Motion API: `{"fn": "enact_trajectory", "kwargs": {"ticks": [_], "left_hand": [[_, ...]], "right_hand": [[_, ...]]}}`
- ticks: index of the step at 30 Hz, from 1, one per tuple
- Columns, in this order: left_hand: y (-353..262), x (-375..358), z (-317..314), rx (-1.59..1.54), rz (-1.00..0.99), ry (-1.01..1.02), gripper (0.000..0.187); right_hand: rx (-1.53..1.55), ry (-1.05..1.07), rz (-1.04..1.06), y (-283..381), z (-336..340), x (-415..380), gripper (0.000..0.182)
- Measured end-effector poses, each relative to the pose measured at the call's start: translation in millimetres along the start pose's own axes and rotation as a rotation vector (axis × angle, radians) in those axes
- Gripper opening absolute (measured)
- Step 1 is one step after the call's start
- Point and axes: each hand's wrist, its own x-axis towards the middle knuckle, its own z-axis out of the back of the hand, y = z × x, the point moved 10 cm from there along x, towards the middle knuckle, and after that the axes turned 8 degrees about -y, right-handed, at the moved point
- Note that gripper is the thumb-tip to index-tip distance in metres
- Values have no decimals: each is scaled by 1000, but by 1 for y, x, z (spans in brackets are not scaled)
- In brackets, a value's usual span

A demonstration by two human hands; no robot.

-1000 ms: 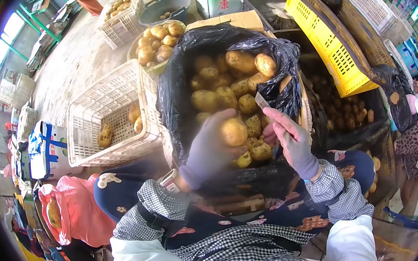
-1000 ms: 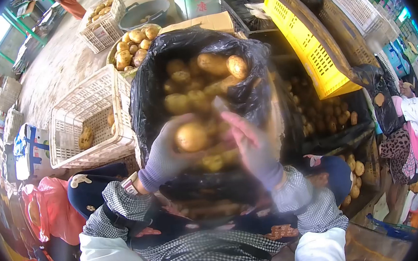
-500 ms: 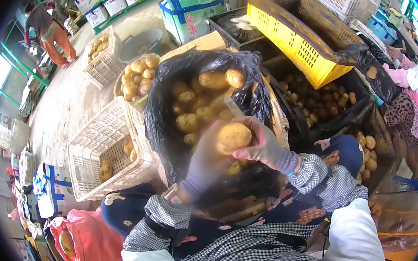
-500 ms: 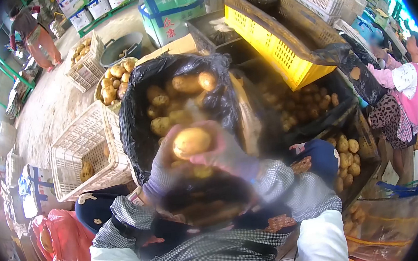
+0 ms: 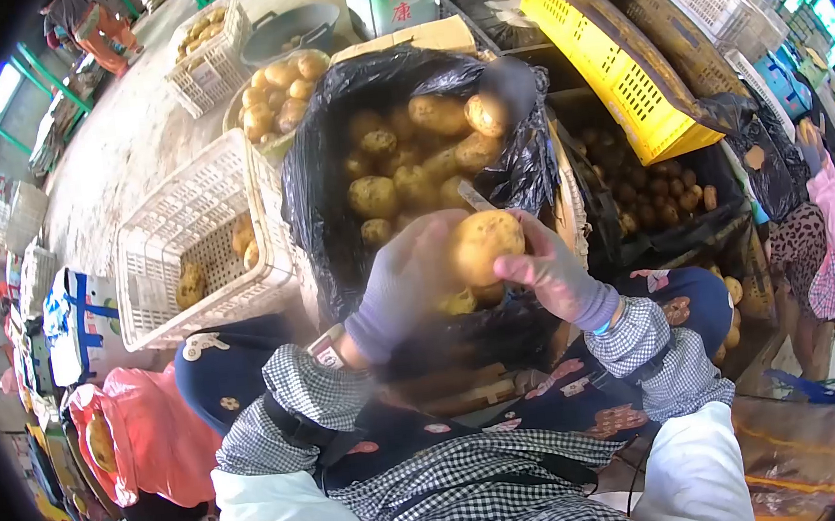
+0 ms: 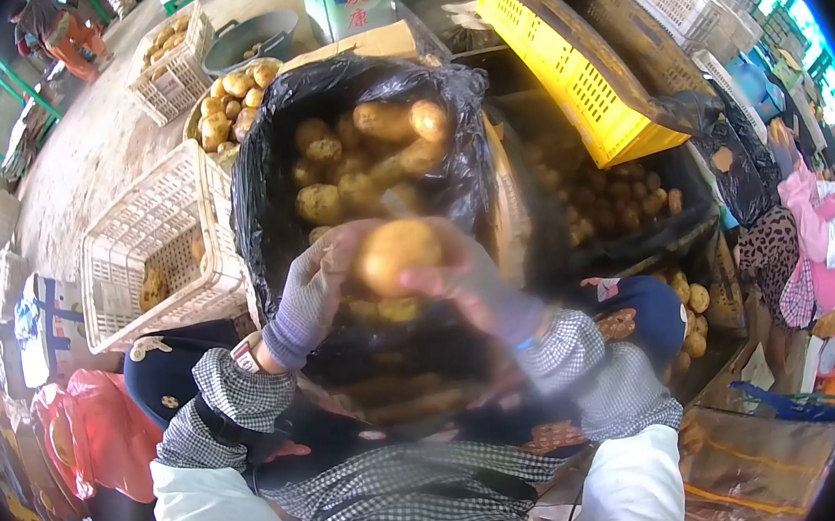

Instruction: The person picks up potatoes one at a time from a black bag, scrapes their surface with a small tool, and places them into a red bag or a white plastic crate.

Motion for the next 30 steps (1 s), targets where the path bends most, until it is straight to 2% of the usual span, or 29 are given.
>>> {"fn": "enact_trajectory", "kwargs": {"ticks": [3,5,7,15,18,20,23,24,27,28,29,30], "left_hand": [[-13,-3,-3,127,-256,128,49],[-27,-3,2,381,-461,1,40],[-39,-8,0,528,-560,-85,38],[-56,-24,1,594,-696,-162,41],[-57,-26,0,607,-660,-159,39],[-67,-30,-9,735,-790,-125,45],[-75,-38,-19,824,-897,-134,61],[-76,-40,-20,837,-919,-149,67],[-35,-22,-13,649,-609,-26,87],[-28,-19,-11,568,-545,-15,89],[-28,-21,-8,633,-547,-37,89],[-36,-23,-8,699,-547,-59,88]], "right_hand": [[190,86,-139,-6,-9,3,57],[324,85,-261,-24,-2,8,55],[403,81,-313,-35,2,8,54],[658,150,-450,-50,-10,6,50],[670,179,-436,-50,-10,5,49],[697,223,-421,-50,-8,5,49],[538,69,-380,-42,-10,5,52],[536,84,-387,-44,-11,4,52],[461,142,-380,-46,-18,0,54],[395,171,-352,-41,-23,0,54],[331,198,-323,-38,-27,-1,55],[158,11,-235,-39,-8,5,49]]}}
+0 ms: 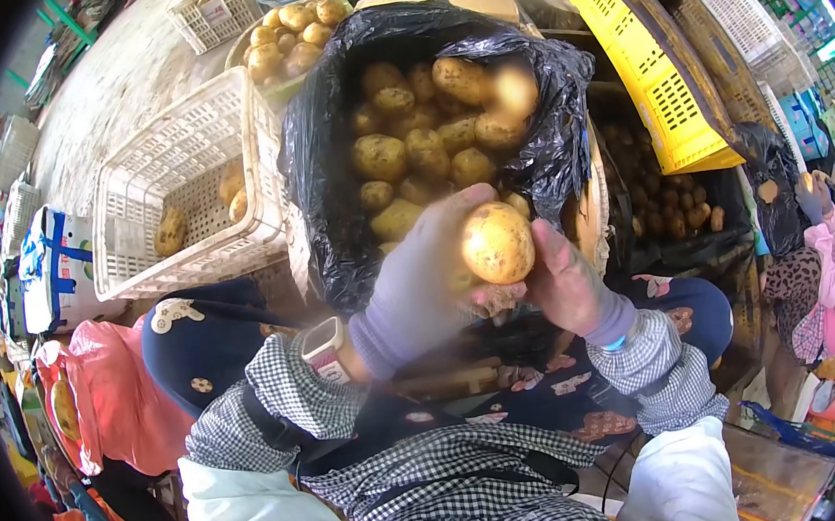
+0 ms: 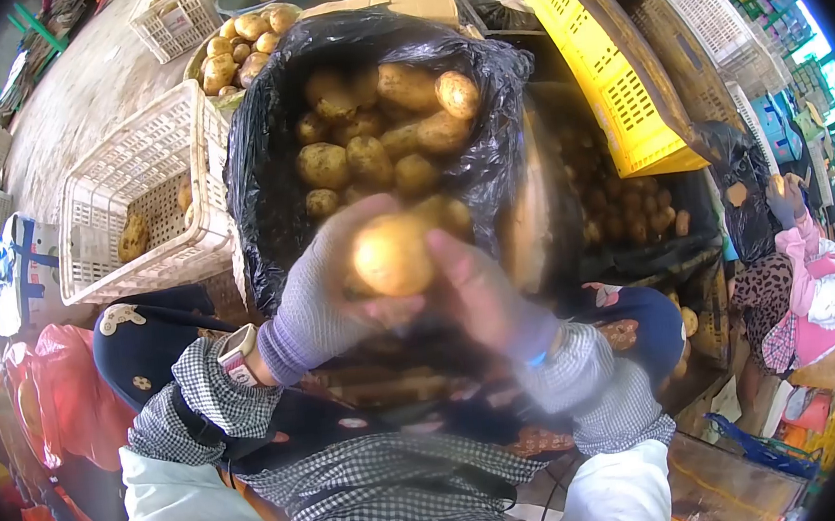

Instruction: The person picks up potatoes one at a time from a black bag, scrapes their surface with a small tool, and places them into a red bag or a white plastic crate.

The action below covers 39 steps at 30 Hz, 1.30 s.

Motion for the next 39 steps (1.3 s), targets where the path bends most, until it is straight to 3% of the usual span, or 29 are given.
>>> {"fn": "enact_trajectory", "kwargs": {"ticks": [3,5,6,8,10,13,19,31,34,37,39], "left_hand": [[-1,5,13,88,-55,-63,87],[8,5,17,42,-54,-107,87],[15,5,17,-14,-26,-128,87],[24,5,18,-43,10,-145,88],[27,6,20,10,29,-125,89],[19,7,27,26,-6,-238,80],[22,8,22,8,25,-167,85],[18,5,28,63,-71,-227,85],[25,4,19,10,18,-143,81],[33,0,11,-149,99,-126,81],[30,2,13,-64,103,-114,82]], "right_hand": [[-693,-385,584,67,27,-16,38],[-262,-209,453,74,25,-29,26],[-65,-203,437,74,21,-36,30],[-179,17,450,76,-2,-41,38],[-259,-32,398,70,-10,-44,51],[-280,-7,335,64,-7,-44,48],[-271,17,390,65,-7,-41,44],[-324,-95,320,60,2,-42,41],[-472,-110,524,69,-3,-46,41],[-509,-83,568,73,-2,-47,43],[-472,-145,522,71,5,-47,43]]}}
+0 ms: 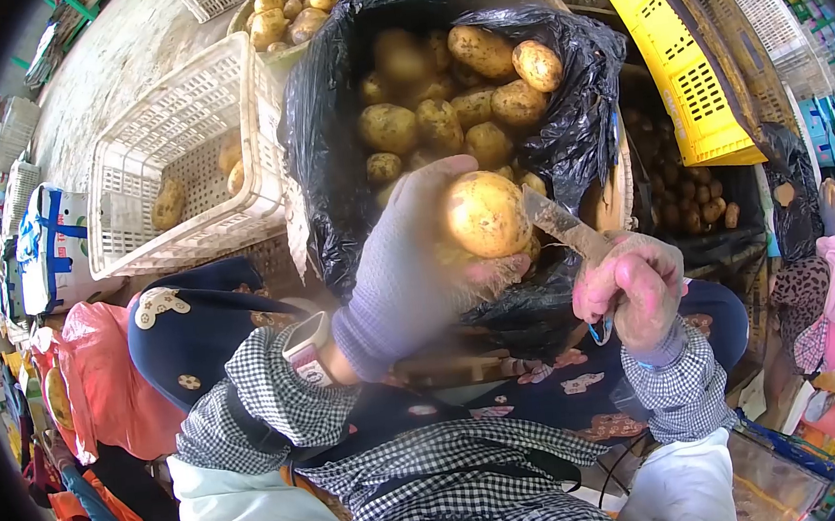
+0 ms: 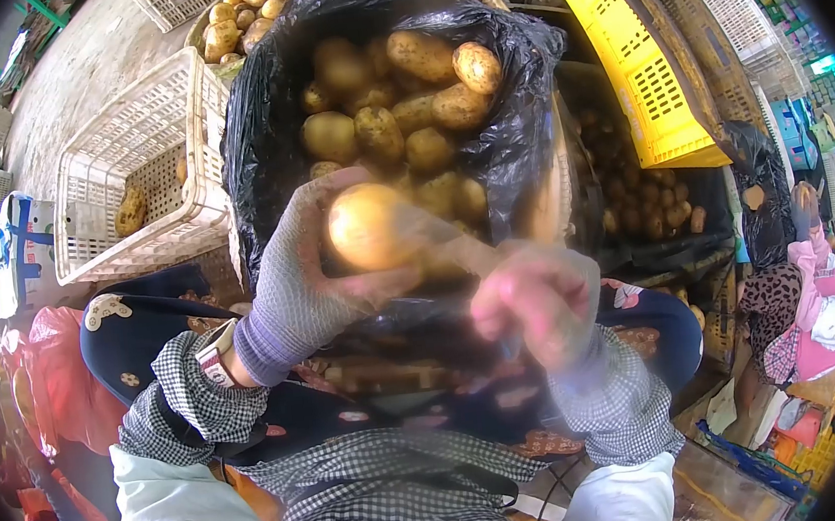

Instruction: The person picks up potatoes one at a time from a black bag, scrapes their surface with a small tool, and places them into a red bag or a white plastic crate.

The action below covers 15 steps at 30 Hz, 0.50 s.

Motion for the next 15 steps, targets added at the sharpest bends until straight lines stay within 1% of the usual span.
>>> {"fn": "enact_trajectory", "kwargs": {"ticks": [1,4,6,8,10,12,13,15], "left_hand": [[-1,1,0,43,0,4,82],[5,0,-1,-39,34,1,81],[11,-3,-2,-102,120,-12,80],[19,-6,-7,-266,218,1,78],[23,-7,-14,-530,325,39,74],[19,-12,-24,-779,547,75,67],[16,-16,-31,-901,660,94,63],[18,-21,-39,-1109,738,86,58]], "right_hand": [[8,-27,-31,-3,3,0,44],[-28,4,6,0,1,2,40],[-55,-27,-11,-4,0,5,30],[-88,-57,-18,-9,-3,8,32],[-126,-84,-9,-11,-5,12,47],[-149,11,-37,-20,-12,12,54],[-113,27,-59,-23,-17,10,52],[-45,48,-84,-26,-25,6,49]]}}
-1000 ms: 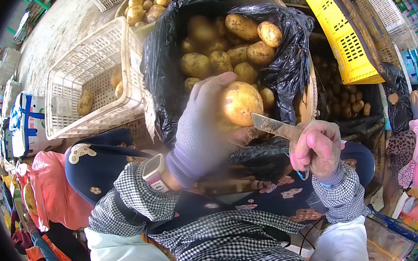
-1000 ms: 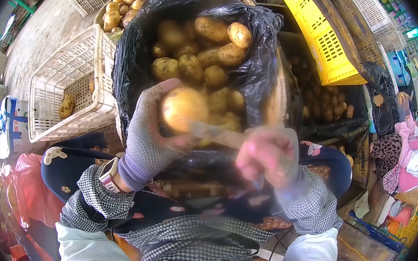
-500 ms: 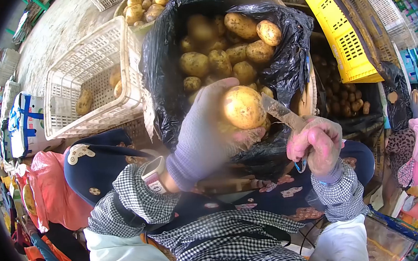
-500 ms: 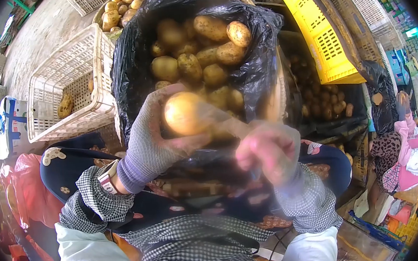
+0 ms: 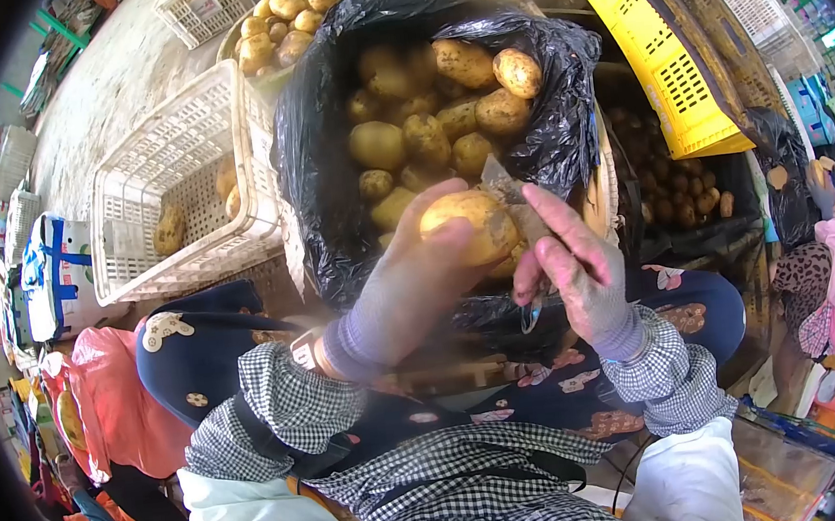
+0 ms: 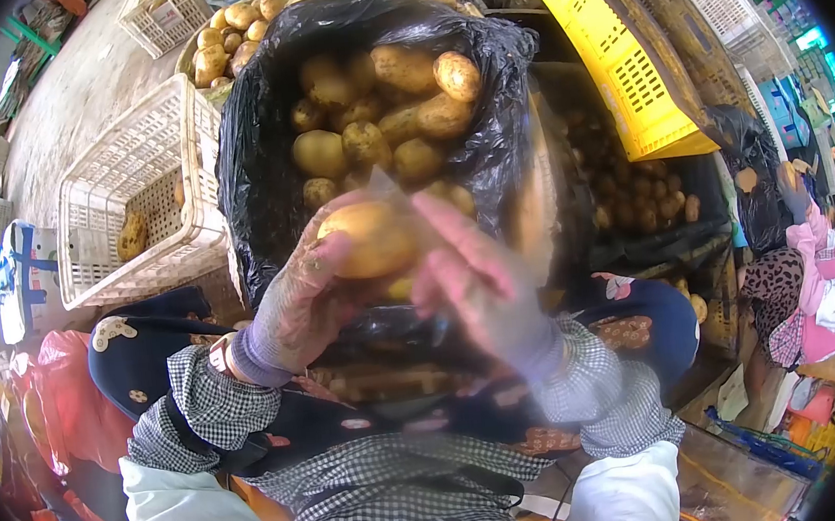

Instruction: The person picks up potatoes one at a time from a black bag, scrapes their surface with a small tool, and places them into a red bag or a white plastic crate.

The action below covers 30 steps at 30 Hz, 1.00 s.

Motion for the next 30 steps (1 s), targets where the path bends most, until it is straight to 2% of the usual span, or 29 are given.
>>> {"fn": "enact_trajectory", "kwargs": {"ticks": [1,4,7,8,10,14,16,18,21,23,25,28,30], "left_hand": [[4,0,-1,-103,40,12,56],[4,-1,4,92,11,-38,54],[3,6,5,341,-126,87,72],[5,7,9,313,-132,56,66],[7,9,10,264,-138,0,57],[5,12,9,195,-144,51,51],[3,12,4,148,-185,103,46],[11,16,-3,81,-20,131,39],[20,17,2,77,129,97,37],[25,17,8,99,185,59,41],[29,17,13,119,242,24,46],[28,14,10,94,208,16,55],[28,16,6,1,247,84,54]], "right_hand": [[15,12,-22,-2,-2,-1,49],[46,71,-64,-6,-5,-4,49],[117,170,91,0,-24,-12,48],[161,179,115,-2,-29,-15,47],[57,140,102,-4,-21,-11,46],[38,6,60,-11,7,2,45],[17,89,95,-6,-4,-3,45],[-3,177,125,-3,-16,-9,44],[41,13,123,-3,2,1,43],[42,-78,120,-3,12,7,42],[27,-83,108,-10,13,9,41],[18,-66,165,-7,11,11,40],[-3,-66,221,1,9,9,39]]}}
